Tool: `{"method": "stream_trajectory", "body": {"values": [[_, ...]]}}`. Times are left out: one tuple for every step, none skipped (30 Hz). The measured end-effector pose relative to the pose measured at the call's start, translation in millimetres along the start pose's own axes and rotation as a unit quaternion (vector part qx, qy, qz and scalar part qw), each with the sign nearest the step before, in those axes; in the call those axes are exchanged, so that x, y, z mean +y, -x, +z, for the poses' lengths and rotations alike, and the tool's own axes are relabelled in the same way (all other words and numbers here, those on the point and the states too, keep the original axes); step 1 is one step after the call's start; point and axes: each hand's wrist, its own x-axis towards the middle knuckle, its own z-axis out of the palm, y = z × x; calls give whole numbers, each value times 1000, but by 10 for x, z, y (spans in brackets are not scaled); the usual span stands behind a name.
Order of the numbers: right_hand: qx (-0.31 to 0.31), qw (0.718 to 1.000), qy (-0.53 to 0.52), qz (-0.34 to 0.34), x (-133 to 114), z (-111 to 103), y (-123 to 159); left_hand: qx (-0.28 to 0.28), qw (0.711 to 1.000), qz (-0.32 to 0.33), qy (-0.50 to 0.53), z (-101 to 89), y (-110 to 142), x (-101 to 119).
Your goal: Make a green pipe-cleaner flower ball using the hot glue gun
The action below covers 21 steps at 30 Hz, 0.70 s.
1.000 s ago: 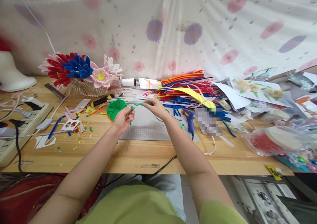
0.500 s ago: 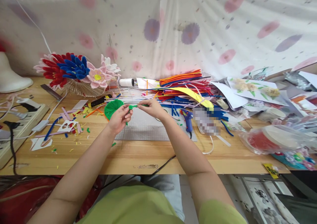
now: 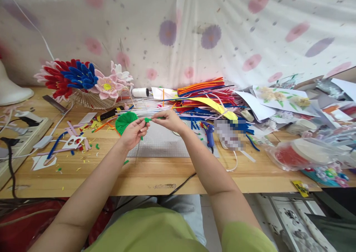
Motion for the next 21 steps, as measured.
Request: {"method": "stream_trajectory", "body": {"values": [[-2,1000,-2,-2,-5,-1,-1,4,1000,3,-4,2,-3,-3],[-5,1000,-3,-3,-9,-1,-1,8,1000,8,-8,5,-6,-7],[-7,1000,-4,-6,-11,-1,-2,12,1000,12,-14,7,-9,-10],[-8,1000,-3,-8,-13,0,-2,16,1000,17,-19,10,-11,-14],[-9,1000,-1,-10,-13,0,-3,20,999,23,-24,13,-13,-18],[-9,1000,4,-12,-14,0,-2,23,999,27,-28,17,-15,-21],[-8,1000,11,-15,-16,-1,-1,27,999,32,-31,21,-16,-24],[-6,1000,20,-19,-18,-2,1,30,998,37,-34,26,-17,-25],[-4,999,31,-23,-22,-5,4,33,998,42,-38,31,-17,-24],[-2,999,44,-29,-27,-8,7,36,997,45,-41,36,-16,-21],[0,998,58,-35,-33,-11,9,38,997,47,-42,40,-16,-17],[1,997,73,-39,-39,-16,12,38,997,45,-40,43,-16,-12],[3,995,87,-43,-45,-20,13,37,998,41,-35,46,-15,-7],[4,994,100,-45,-51,-24,14,35,998,36,-29,48,-15,-2],[6,993,112,-46,-57,-28,15,35,999,31,-23,50,-16,2],[6,991,122,-46,-61,-31,16,36,999,27,-19,53,-15,4],[6,990,131,-46,-64,-33,16,38,999,25,-20,57,-15,4],[5,989,138,-45,-66,-33,18,42,998,25,-26,63,-13,2],[6,989,144,-43,-66,-32,19,47,998,27,-34,70,-10,-2],[8,988,147,-37,-63,-29,21,51,997,27,-43,79,-7,-7],[13,988,148,-28,-57,-23,23,56,997,28,-50,90,-3,-12]]}}
